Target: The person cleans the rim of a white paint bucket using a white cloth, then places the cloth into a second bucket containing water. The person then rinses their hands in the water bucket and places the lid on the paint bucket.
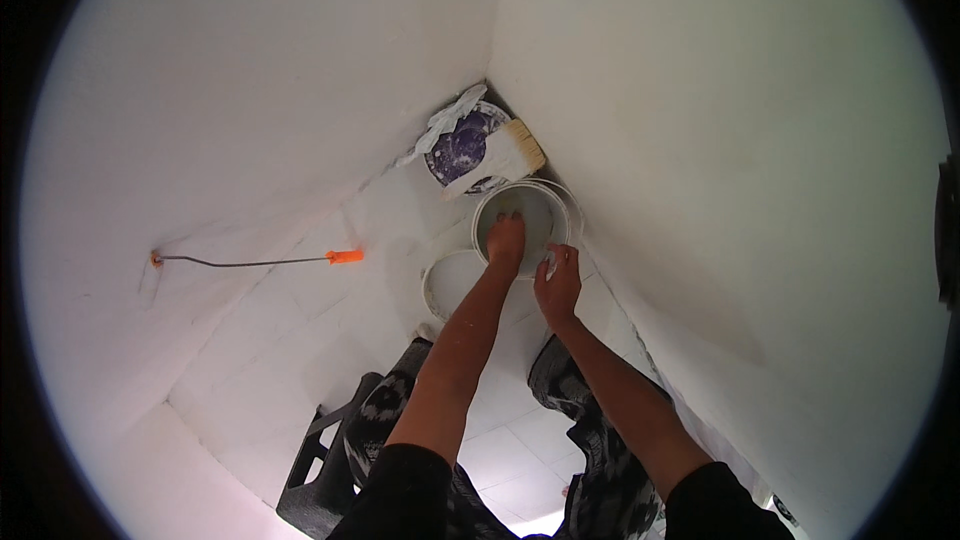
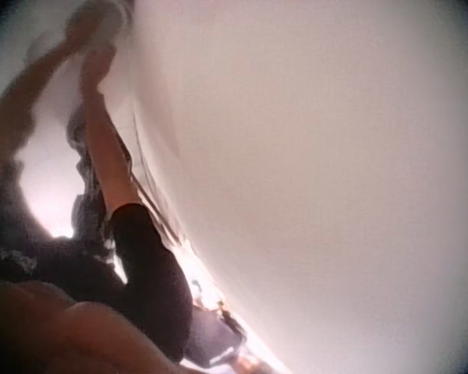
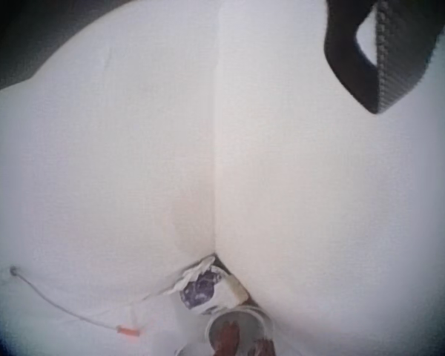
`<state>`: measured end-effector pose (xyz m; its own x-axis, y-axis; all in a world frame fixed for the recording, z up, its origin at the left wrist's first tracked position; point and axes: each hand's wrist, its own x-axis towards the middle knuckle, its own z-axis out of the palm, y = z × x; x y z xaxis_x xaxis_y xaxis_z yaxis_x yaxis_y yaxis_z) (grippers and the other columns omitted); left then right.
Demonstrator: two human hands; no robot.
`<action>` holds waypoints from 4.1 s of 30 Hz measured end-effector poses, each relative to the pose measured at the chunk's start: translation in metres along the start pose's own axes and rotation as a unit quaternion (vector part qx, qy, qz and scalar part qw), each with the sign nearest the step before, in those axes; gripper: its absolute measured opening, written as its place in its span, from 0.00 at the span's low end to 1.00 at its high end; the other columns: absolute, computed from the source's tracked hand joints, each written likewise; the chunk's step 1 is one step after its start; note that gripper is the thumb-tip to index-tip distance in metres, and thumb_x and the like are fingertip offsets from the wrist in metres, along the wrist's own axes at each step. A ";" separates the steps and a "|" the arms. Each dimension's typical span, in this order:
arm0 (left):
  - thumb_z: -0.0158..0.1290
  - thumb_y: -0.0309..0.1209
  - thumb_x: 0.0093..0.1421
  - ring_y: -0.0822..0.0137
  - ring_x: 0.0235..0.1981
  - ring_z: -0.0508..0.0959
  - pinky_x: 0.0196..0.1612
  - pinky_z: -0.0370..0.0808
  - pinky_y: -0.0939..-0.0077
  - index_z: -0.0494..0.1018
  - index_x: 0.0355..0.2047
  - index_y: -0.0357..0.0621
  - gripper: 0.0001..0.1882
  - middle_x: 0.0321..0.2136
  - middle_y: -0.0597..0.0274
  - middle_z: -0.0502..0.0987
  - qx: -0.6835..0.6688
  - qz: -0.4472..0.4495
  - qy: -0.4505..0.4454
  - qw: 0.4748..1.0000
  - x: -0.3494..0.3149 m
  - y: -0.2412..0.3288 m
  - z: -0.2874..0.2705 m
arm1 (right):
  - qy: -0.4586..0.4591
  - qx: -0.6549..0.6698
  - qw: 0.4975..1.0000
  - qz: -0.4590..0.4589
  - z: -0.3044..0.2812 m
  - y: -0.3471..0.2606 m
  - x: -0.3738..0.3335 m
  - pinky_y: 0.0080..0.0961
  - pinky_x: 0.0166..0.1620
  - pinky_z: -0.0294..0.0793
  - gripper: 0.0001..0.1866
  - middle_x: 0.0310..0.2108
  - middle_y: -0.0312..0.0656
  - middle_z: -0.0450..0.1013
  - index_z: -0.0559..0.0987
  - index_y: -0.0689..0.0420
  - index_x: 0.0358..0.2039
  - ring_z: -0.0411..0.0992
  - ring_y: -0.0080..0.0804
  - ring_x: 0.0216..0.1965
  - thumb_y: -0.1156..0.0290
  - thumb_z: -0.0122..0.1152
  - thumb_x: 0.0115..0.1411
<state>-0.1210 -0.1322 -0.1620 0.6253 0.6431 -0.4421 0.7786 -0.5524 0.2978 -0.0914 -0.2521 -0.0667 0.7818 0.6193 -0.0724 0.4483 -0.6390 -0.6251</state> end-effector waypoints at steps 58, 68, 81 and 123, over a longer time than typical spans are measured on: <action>0.47 0.23 0.53 0.41 0.26 0.77 0.31 0.73 0.51 0.67 0.26 0.36 0.02 0.22 0.42 0.75 -0.214 -0.289 0.130 0.924 -0.222 -0.101 -0.126 | -0.359 -0.146 0.920 0.050 -0.088 -0.057 -0.103 0.45 0.46 0.69 0.15 0.43 0.43 0.65 0.69 0.49 0.45 0.72 0.41 0.44 0.65 0.53 0.58; 0.49 0.25 0.53 0.43 0.36 0.77 0.39 0.73 0.51 0.69 0.32 0.36 0.06 0.28 0.41 0.75 -0.163 -0.404 0.109 0.893 -0.224 -0.089 -0.112 | -0.339 -0.144 0.929 0.030 -0.101 -0.057 -0.105 0.45 0.44 0.70 0.14 0.42 0.43 0.65 0.70 0.49 0.45 0.72 0.41 0.43 0.66 0.53 0.57; 0.46 0.25 0.59 0.49 0.34 0.75 0.36 0.71 0.56 0.69 0.39 0.39 0.08 0.32 0.46 0.70 -0.170 -0.461 0.155 0.857 -0.249 -0.055 -0.124 | -0.336 -0.141 0.931 0.035 -0.115 -0.043 -0.100 0.43 0.44 0.70 0.14 0.42 0.44 0.66 0.71 0.49 0.45 0.72 0.42 0.43 0.66 0.53 0.57; 0.55 0.18 0.54 0.62 0.29 0.75 0.35 0.75 0.71 0.72 0.31 0.37 0.05 0.29 0.57 0.72 -0.348 -0.204 0.298 0.865 -0.260 -0.047 -0.139 | -0.351 -0.096 0.928 0.078 -0.112 -0.021 -0.129 0.44 0.43 0.71 0.10 0.38 0.47 0.70 0.74 0.50 0.40 0.73 0.45 0.40 0.65 0.51 0.59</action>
<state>-0.3127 -0.1996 0.0568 0.0460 0.9831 -0.1772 0.6535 0.1045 0.7496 -0.1534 -0.3698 0.0434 0.3985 0.6137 -0.6816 0.4743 -0.7740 -0.4195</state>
